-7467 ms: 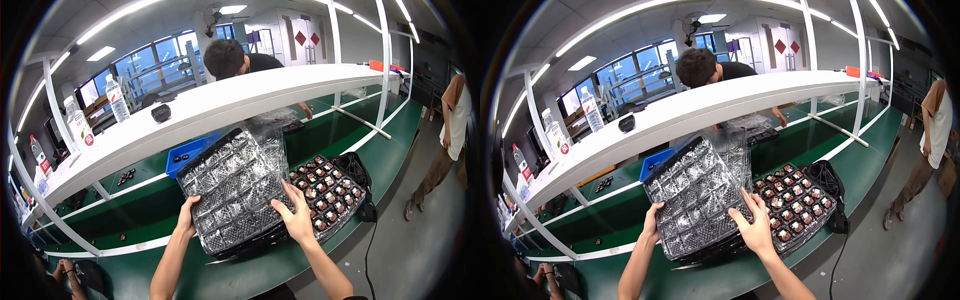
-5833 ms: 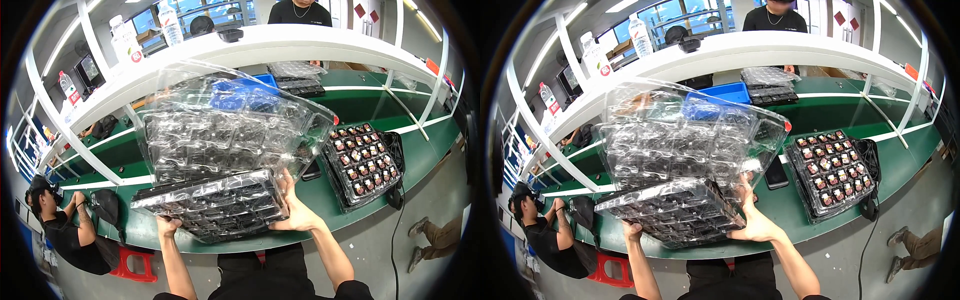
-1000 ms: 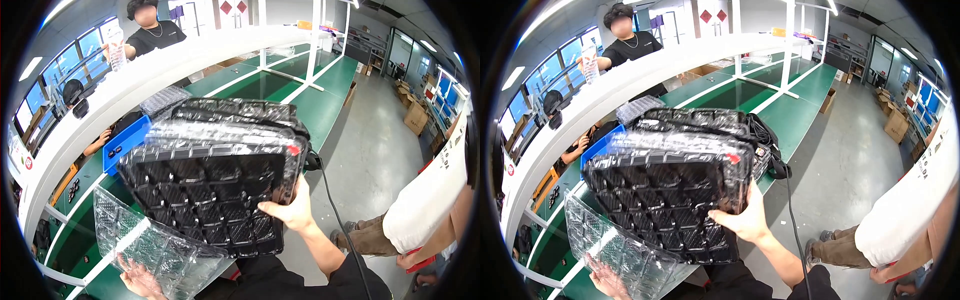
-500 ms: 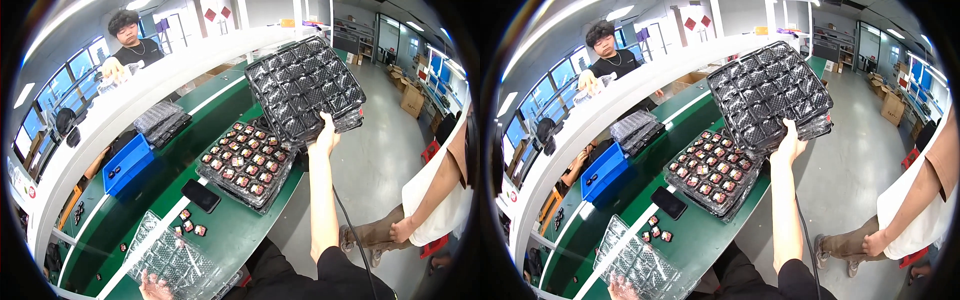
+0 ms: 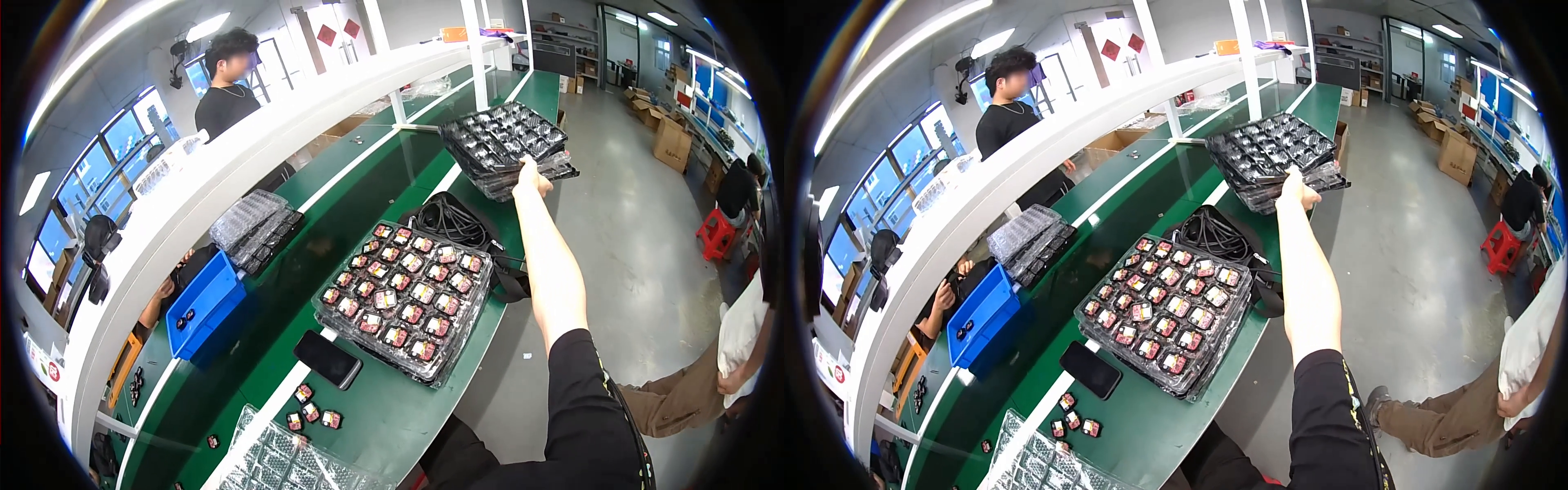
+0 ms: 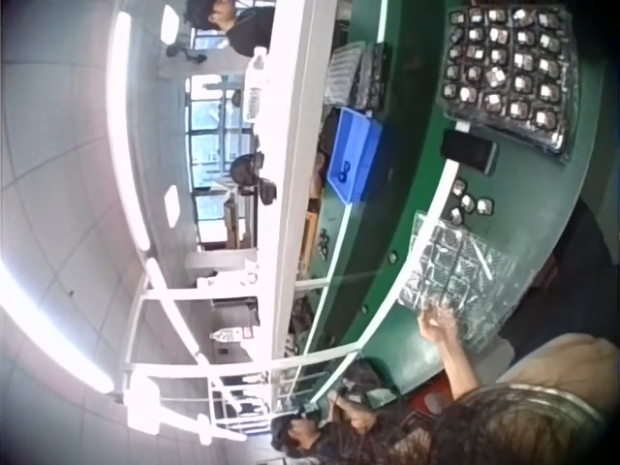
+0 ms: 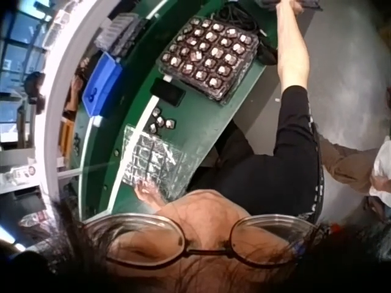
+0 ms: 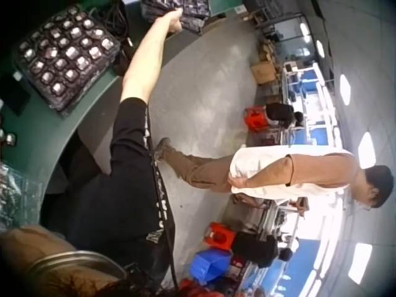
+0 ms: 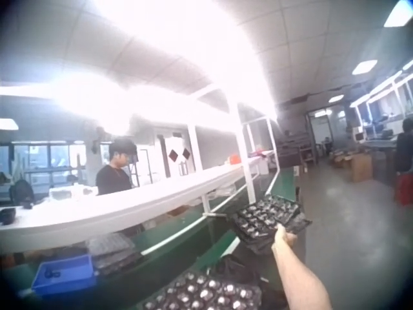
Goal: Assembling small electronic components (smartwatches) using tweezers at a workbench.
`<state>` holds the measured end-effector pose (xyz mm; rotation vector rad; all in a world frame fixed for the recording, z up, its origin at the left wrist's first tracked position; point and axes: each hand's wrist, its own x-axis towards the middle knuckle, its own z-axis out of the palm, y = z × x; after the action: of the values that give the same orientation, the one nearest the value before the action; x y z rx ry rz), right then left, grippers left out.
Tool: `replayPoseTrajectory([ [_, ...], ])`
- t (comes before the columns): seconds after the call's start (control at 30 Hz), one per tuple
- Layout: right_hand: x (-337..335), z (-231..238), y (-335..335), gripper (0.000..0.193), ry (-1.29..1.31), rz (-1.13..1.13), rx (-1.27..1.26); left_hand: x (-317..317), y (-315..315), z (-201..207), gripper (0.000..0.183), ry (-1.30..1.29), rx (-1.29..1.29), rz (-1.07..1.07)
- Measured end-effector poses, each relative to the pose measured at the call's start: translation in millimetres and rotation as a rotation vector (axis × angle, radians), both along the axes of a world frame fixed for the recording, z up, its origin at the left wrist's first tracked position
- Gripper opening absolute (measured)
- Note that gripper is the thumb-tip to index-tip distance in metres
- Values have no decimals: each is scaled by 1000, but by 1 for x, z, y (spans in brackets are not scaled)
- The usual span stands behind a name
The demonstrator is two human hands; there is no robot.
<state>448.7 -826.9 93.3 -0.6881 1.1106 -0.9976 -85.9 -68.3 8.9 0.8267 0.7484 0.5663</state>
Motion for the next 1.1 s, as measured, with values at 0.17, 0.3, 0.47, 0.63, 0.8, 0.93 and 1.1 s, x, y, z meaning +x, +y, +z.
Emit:
replayPoseTrajectory([
  [0.17,-24,-69,-150,57,-140,205,-136,-8,24,-24,26,22,-28,-91],
  [0.3,-22,-101,-122,28,-230,928,-50,-42,17,-3,27,3,-1,-48],
  [0.47,-14,-85,-107,29,-16,976,-94,-36,24,7,29,-162,-88,-125],
  [0.63,4,-60,-145,68,455,585,-412,5,-8,22,37,26,10,-52],
  [0.8,12,-39,-94,116,850,399,-692,16,-32,44,28,-27,5,-46],
  [0.93,2,31,-34,104,715,291,-905,5,-6,21,47,-4,86,-164],
  [1.1,-57,108,113,45,-385,328,-1150,41,-37,35,47,-7,147,-111],
])
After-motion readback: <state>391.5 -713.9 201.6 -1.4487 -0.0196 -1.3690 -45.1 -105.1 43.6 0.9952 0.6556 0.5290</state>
